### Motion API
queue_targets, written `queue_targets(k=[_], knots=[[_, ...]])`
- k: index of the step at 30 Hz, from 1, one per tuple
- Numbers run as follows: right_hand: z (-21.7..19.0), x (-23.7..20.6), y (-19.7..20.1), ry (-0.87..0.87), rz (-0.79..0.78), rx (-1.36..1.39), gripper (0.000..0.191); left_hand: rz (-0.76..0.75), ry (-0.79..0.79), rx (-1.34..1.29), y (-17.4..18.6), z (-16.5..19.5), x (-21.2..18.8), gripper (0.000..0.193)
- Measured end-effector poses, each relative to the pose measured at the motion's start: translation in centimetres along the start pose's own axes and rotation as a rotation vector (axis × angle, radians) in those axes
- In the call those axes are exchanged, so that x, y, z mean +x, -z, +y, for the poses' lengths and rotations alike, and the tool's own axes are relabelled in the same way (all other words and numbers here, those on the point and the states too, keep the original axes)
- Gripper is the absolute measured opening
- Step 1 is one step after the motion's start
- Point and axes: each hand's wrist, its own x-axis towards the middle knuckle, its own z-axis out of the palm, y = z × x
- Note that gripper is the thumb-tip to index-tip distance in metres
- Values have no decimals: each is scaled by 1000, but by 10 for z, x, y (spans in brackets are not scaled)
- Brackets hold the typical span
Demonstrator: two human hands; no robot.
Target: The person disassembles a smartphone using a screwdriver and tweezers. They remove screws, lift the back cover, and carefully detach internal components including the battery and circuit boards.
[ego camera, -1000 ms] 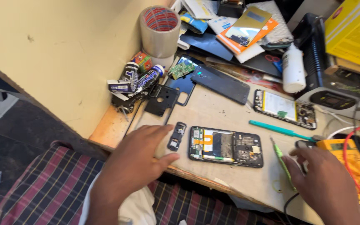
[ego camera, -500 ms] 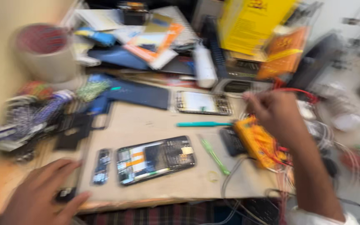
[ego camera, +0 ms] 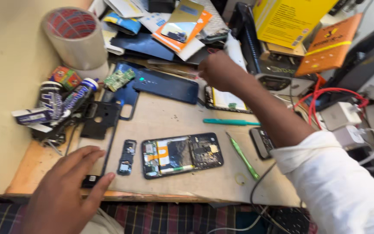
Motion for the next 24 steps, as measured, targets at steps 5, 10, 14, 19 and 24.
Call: queue_targets(k=[5,10,14,19,24], knots=[[-7,32,-38,-155,-34,-124,14,174,-108,-86,9,32,7,37],[5,29,-42,-100,48,59,13,175,-166,-142,-7,55,13,30],[9,22,-36,-141,166,-6,9,137,-223,-178,-17,71,14,30],[-10,-29,23,55,522,2,6,178,-115,-263,-12,98,21,29],[-96,-130,87,62,575,-143,14,377,-134,-471,-15,138,41,51]])
